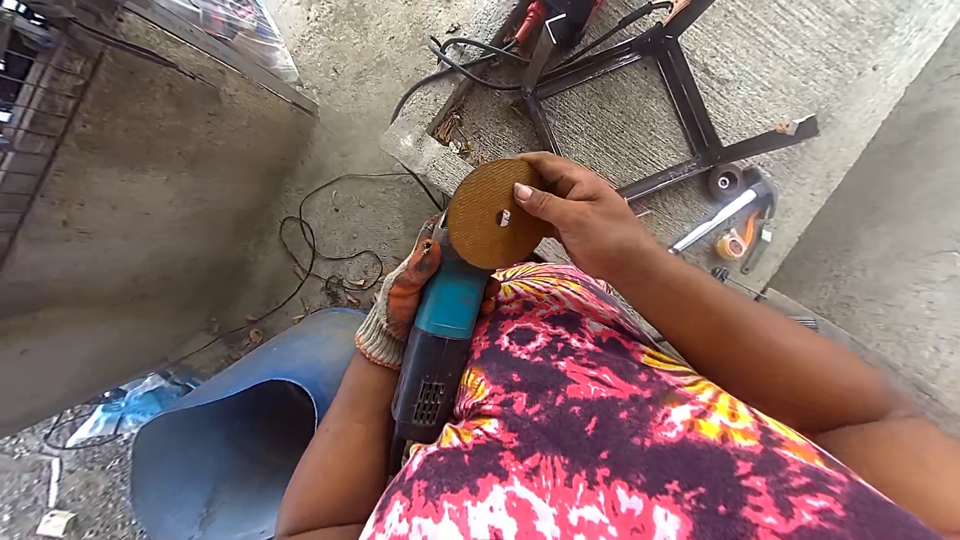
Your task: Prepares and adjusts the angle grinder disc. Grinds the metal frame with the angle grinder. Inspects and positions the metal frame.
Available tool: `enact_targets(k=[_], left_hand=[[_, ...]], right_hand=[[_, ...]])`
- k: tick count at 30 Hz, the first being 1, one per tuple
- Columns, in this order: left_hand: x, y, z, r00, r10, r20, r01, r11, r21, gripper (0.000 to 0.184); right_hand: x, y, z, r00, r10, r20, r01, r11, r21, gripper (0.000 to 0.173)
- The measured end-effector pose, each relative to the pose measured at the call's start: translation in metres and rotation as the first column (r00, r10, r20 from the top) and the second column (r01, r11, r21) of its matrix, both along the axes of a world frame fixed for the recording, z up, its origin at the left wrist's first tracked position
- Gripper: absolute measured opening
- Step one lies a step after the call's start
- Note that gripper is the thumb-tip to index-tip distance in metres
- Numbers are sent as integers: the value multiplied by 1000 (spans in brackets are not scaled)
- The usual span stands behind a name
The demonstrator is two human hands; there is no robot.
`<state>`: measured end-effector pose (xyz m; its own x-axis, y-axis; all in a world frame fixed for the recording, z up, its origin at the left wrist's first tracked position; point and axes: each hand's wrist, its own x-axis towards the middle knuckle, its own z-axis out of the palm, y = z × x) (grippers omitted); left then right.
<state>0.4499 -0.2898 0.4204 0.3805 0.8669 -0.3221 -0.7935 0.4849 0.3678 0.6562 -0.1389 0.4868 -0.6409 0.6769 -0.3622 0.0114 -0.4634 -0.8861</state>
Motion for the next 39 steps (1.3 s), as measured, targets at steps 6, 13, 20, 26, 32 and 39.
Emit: enact_targets(k=[6,13,20,26,32,39], left_hand=[[9,-18,6,998,36,-46,-35,999,8,65],[29,-46,6,950,176,-256,-178,984,15,75],[45,-65,7,942,230,-244,-244,969,-30,76],[32,-82,-5,943,255,-213,-269,963,-37,79],[-15,-96,-41,969,245,-25,-245,968,-47,79],[-134,-149,-130,929,342,141,-327,938,-119,77]], right_hand=[[-5,1,-4,997,48,60,-47,999,-17,24],[14,-10,-5,990,127,64,-120,988,-96,12],[18,-21,-17,987,156,44,-153,986,-68,9],[-2,-36,-16,981,174,87,-165,981,-102,9],[-47,-56,-28,981,165,106,-154,982,-107,23],[-103,-98,-161,871,98,481,-62,994,-90,20]])
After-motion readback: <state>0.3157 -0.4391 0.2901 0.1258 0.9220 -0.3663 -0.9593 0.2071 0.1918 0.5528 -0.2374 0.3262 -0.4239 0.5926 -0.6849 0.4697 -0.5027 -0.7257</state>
